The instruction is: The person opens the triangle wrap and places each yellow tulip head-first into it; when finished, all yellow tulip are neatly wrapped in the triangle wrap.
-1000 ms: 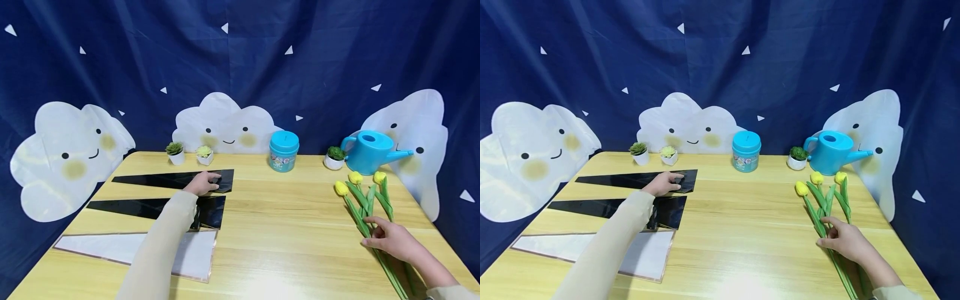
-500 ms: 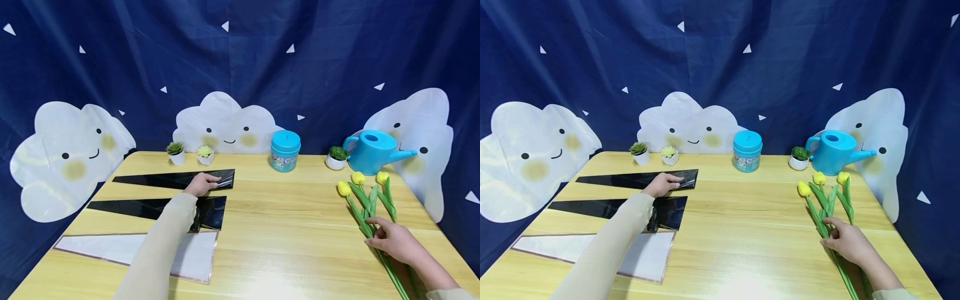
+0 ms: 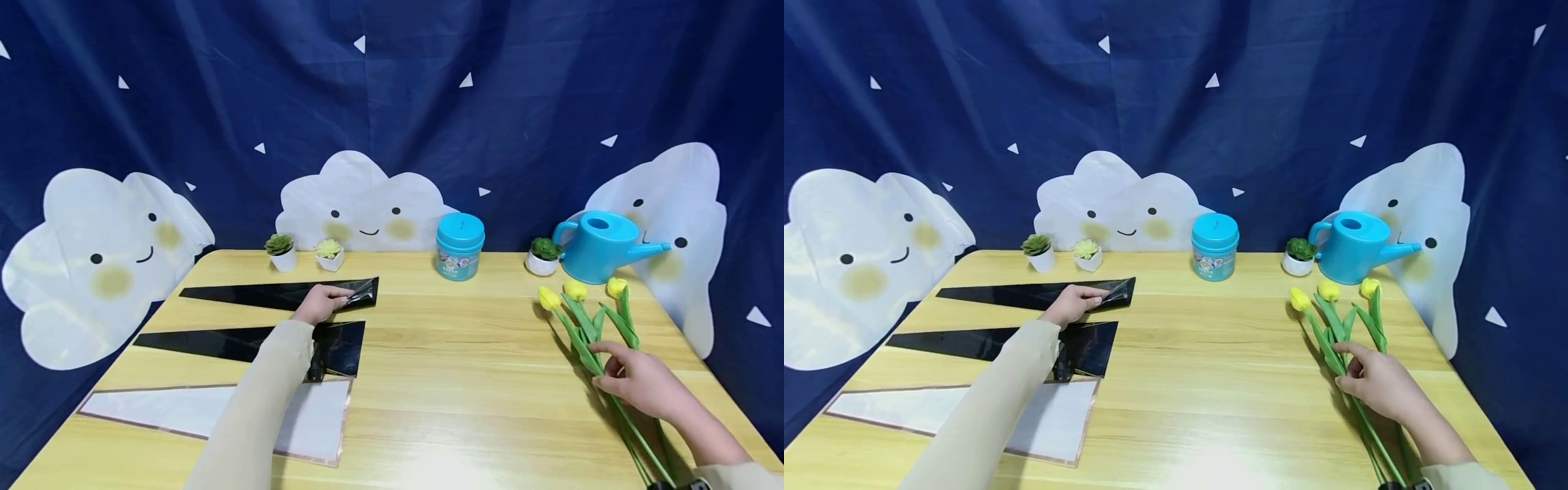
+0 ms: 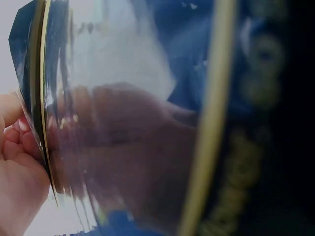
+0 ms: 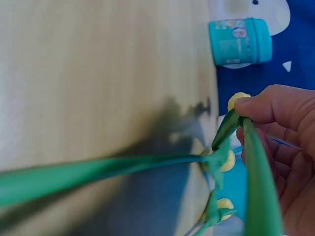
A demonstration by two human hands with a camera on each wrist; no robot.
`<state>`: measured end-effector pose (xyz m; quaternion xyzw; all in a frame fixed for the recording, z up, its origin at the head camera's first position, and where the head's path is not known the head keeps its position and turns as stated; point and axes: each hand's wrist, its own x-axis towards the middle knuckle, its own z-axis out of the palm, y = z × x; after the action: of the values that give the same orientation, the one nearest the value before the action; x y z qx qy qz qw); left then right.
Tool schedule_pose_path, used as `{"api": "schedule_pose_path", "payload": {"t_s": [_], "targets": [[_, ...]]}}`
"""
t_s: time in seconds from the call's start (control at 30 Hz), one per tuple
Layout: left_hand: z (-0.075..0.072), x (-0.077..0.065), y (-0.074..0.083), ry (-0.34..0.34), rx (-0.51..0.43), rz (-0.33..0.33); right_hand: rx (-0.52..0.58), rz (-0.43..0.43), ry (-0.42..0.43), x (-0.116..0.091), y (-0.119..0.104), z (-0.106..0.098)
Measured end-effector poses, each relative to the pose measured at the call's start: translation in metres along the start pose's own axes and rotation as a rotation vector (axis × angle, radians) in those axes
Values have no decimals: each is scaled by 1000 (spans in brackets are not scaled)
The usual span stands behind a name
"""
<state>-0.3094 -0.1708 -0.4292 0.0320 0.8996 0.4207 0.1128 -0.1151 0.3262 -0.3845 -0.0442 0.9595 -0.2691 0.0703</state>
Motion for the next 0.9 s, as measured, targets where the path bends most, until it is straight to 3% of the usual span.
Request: {"api": "schedule_pose_path", "payload": {"t_s": [0.3, 0.57, 0.9], "targets": [[-1, -3, 1, -2, -87, -9, 85, -116, 137, 7, -19, -9], [-3, -3, 0, 11, -102, 0, 149, -176, 276, 21, -41, -15], [-2, -2, -2, 5, -122, 7, 347, -292, 431, 48, -71, -8]]}}
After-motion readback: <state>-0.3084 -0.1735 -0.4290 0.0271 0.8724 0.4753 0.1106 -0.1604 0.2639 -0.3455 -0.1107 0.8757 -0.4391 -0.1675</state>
